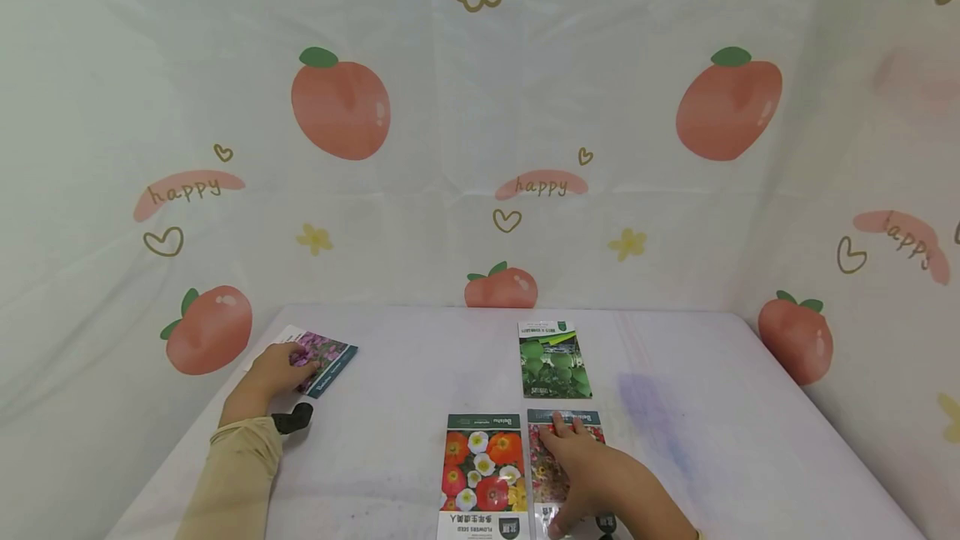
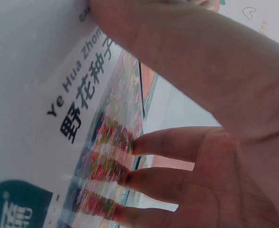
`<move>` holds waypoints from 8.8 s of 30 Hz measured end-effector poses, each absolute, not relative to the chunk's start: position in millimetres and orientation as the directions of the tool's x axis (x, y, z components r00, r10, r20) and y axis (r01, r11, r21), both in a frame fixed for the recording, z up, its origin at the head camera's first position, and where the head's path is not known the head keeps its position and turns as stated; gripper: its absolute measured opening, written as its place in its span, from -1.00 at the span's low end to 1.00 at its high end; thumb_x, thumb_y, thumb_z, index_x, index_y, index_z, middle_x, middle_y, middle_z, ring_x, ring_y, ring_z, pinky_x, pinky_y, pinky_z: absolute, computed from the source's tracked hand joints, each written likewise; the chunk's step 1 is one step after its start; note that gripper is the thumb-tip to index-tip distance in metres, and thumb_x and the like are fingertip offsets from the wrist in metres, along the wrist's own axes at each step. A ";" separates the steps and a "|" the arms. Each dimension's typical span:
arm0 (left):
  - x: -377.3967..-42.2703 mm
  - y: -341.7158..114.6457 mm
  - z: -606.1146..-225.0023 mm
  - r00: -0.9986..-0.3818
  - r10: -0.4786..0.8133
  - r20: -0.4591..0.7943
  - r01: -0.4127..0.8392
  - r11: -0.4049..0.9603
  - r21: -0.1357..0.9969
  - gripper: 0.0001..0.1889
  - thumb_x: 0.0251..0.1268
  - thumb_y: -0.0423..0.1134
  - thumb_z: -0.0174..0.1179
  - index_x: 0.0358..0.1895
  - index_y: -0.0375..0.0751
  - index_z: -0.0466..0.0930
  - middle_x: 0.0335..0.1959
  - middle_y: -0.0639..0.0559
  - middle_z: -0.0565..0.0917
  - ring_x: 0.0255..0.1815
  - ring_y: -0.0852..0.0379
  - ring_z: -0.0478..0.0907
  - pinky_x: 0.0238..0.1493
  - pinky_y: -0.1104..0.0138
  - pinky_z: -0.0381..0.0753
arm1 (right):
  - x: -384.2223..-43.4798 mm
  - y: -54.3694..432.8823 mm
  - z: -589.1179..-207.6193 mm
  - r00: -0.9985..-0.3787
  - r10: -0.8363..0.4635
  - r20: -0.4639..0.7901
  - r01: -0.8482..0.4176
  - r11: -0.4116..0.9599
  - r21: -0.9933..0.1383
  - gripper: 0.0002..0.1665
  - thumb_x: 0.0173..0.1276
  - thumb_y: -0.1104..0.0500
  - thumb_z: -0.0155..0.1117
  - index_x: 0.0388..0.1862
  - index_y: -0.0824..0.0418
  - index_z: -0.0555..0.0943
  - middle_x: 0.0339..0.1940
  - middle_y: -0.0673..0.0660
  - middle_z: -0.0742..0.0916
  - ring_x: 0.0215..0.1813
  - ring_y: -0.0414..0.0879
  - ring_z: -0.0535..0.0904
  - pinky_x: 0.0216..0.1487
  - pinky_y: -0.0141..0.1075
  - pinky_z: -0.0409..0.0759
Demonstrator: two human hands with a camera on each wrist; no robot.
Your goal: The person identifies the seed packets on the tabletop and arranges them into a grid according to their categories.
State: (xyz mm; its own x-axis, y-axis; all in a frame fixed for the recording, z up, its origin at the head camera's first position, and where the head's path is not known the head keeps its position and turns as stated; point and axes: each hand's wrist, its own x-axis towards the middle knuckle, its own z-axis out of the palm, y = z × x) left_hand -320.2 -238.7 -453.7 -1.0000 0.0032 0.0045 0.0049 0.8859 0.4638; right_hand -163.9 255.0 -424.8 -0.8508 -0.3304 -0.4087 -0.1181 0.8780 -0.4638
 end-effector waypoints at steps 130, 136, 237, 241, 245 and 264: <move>-318.8 -191.8 -450.8 -0.996 0.084 0.018 0.084 0.901 0.425 -0.42 0.48 -0.16 0.29 0.35 -0.57 0.51 0.26 -0.55 0.59 0.32 -0.45 0.54 0.39 -0.27 0.49 | -164.4 253.9 -424.5 -0.850 -0.317 -0.420 -0.104 0.884 -0.456 0.43 -0.13 -0.10 0.83 0.70 0.13 0.28 0.76 0.30 0.21 0.75 0.47 -0.07 0.48 0.54 0.22; -320.7 -189.6 -453.1 -0.994 0.102 0.036 0.108 0.903 0.416 -0.43 0.47 -0.16 0.30 0.33 -0.58 0.52 0.23 -0.55 0.61 0.28 -0.44 0.57 0.37 -0.25 0.51 | -164.3 253.7 -425.0 -0.850 -0.316 -0.422 -0.103 0.884 -0.455 0.42 -0.12 -0.09 0.83 0.70 0.13 0.28 0.76 0.30 0.20 0.75 0.46 -0.06 0.48 0.54 0.23; -318.8 -154.9 -459.3 -0.981 0.162 0.107 0.192 0.894 0.405 -0.47 0.42 -0.15 0.36 0.26 -0.51 0.59 0.21 -0.48 0.65 0.32 -0.45 0.55 0.40 -0.22 0.51 | -164.9 255.5 -426.3 -0.846 -0.330 -0.418 -0.111 0.878 -0.466 0.42 -0.10 -0.09 0.83 0.71 0.15 0.27 0.76 0.32 0.19 0.75 0.48 -0.07 0.48 0.55 0.22; -319.2 -152.7 -459.9 -0.983 0.152 0.099 0.179 0.893 0.413 -0.47 0.43 -0.12 0.36 0.27 -0.49 0.60 0.21 -0.47 0.64 0.31 -0.43 0.56 0.39 -0.21 0.52 | -165.0 255.9 -426.6 -0.847 -0.331 -0.416 -0.117 0.879 -0.462 0.43 -0.11 -0.10 0.83 0.71 0.15 0.27 0.76 0.32 0.19 0.75 0.48 -0.07 0.48 0.54 0.22; -318.6 -149.6 -460.1 -0.984 0.146 0.102 0.175 0.891 0.419 -0.46 0.42 -0.11 0.36 0.27 -0.47 0.61 0.21 -0.46 0.64 0.30 -0.42 0.57 0.38 -0.21 0.54 | -164.6 255.9 -426.4 -0.848 -0.331 -0.414 -0.116 0.878 -0.465 0.43 -0.12 -0.09 0.83 0.71 0.15 0.27 0.76 0.33 0.19 0.74 0.49 -0.07 0.48 0.54 0.22; -318.0 -146.6 -462.4 -0.983 0.151 0.106 0.182 0.876 0.446 -0.47 0.43 -0.13 0.37 0.28 -0.46 0.60 0.25 -0.43 0.65 0.34 -0.38 0.57 0.40 -0.18 0.53 | -164.7 253.2 -424.7 -0.849 -0.314 -0.424 -0.102 0.886 -0.453 0.43 -0.14 -0.10 0.83 0.70 0.14 0.29 0.76 0.31 0.20 0.75 0.47 -0.07 0.48 0.55 0.21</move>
State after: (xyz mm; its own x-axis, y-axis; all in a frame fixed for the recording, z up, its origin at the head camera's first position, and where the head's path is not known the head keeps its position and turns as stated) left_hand -318.0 -146.6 -462.4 -0.9829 0.1506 0.1056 0.1822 0.8761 0.4464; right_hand -164.7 253.2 -424.7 -0.8495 -0.3142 -0.4239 -0.1016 0.8857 -0.4529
